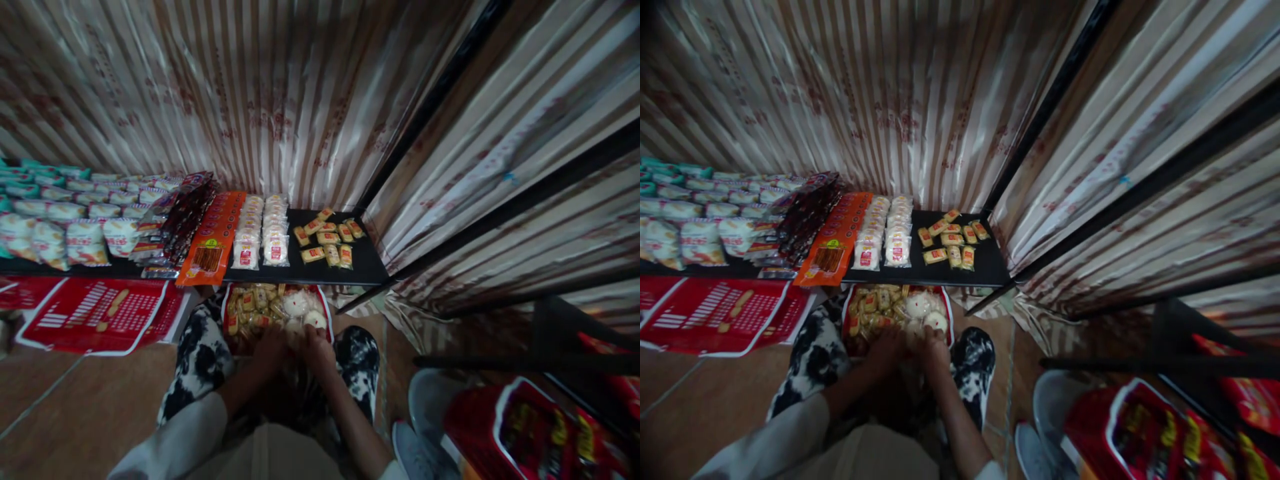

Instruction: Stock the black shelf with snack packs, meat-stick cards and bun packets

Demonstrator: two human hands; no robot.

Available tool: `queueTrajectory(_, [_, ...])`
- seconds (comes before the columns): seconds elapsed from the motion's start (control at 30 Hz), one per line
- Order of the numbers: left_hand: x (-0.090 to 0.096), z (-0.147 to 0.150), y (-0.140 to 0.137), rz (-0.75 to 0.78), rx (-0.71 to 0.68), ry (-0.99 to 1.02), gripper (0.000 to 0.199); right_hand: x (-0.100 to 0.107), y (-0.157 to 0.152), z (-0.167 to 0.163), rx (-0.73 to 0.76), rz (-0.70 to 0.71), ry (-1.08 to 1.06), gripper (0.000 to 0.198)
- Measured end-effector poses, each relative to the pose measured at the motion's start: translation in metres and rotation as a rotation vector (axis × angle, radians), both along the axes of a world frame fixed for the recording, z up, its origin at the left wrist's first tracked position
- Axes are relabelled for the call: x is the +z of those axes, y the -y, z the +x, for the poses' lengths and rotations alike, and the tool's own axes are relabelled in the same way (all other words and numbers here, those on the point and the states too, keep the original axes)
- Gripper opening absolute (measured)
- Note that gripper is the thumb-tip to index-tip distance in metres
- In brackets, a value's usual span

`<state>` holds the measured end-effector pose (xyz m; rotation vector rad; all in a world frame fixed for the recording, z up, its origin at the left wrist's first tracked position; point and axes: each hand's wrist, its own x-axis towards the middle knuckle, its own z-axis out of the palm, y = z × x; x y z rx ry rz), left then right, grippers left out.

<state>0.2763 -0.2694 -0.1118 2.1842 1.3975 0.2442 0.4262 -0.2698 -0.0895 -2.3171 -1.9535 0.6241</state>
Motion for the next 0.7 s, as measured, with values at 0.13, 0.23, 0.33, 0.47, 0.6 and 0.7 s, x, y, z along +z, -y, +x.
queueTrajectory(0.13, [-0.017,0.009,0.006,-0.046,0.003,-0.034,0.043,-0.015,0.002,-0.001,-0.007,0.151,-0.141,0.034])
queueTrajectory(0.23, [-0.028,0.011,0.007,-0.073,0.098,-0.063,0.042,-0.023,0.003,-0.003,0.013,0.23,-0.245,0.032])
queueTrajectory(0.33, [-0.028,0.008,0.004,-0.075,0.168,-0.054,0.039,-0.027,0.004,-0.005,0.021,0.269,-0.321,0.031])
queueTrajectory(0.47, [-0.008,-0.003,-0.002,-0.043,0.189,-0.007,0.036,-0.031,0.003,-0.005,-0.009,0.267,-0.324,0.031])
queueTrajectory(0.6, [0.014,-0.019,-0.008,-0.019,0.243,0.08,0.029,-0.03,0.0,-0.003,-0.012,0.268,-0.353,0.032])
queueTrajectory(0.7, [0.023,-0.033,-0.014,-0.016,0.324,0.259,0.031,-0.025,-0.004,-0.004,-0.005,0.294,-0.418,0.033])
